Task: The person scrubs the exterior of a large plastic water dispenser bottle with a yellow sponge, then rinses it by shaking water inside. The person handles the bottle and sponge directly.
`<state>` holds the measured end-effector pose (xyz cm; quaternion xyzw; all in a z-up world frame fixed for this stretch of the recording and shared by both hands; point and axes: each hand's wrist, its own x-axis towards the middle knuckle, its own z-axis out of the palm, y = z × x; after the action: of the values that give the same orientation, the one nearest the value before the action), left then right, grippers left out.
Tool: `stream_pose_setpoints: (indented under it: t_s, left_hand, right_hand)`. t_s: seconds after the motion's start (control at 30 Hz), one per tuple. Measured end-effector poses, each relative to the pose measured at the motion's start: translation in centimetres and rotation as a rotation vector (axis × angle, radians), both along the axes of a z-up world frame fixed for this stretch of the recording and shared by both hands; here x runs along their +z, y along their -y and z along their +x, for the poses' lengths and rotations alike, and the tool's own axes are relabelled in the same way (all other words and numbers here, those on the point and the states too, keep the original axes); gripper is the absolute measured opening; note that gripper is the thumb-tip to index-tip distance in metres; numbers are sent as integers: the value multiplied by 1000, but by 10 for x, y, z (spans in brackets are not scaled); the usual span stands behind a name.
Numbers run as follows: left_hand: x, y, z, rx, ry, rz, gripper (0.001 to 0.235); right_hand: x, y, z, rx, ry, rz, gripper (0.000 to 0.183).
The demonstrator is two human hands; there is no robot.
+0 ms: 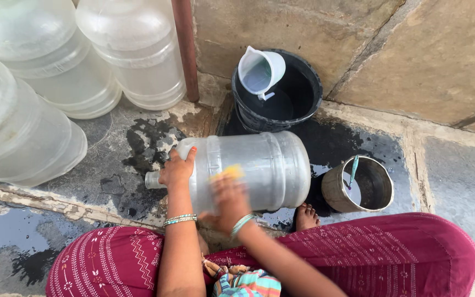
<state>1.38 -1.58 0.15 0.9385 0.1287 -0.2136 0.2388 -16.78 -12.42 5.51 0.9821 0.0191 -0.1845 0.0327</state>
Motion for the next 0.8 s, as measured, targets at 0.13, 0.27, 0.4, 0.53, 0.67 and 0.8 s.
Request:
stream_pose_setpoints:
  t_s: [0.13, 0.27, 0.4, 0.53, 0.67, 0.8]
  left_hand:
    - [-3, -1, -4, 20, 34, -14, 94]
    - [-15, 1, -1, 41, 120, -20, 90]
    - [-33, -4, 1, 62, 221, -80, 85]
    - [-48, -15, -16, 433, 367, -357, 82]
    - [-53, -8, -46, 648, 189, -426, 76]
    - [-43, 2, -68, 662, 318, -441, 82]
  right_hand:
    - [-22, -21, 0, 180, 398, 107, 99]
    - [-37, 52, -23, -176, 10, 21, 99]
    - [-60, 149, -32, -562, 150, -38, 100]
    - [-89, 220, -28, -894, 318, 253, 133]
    - [-99, 250, -28, -1121, 383, 784, 157]
    - [-77, 248, -32, -1147, 276, 490, 138]
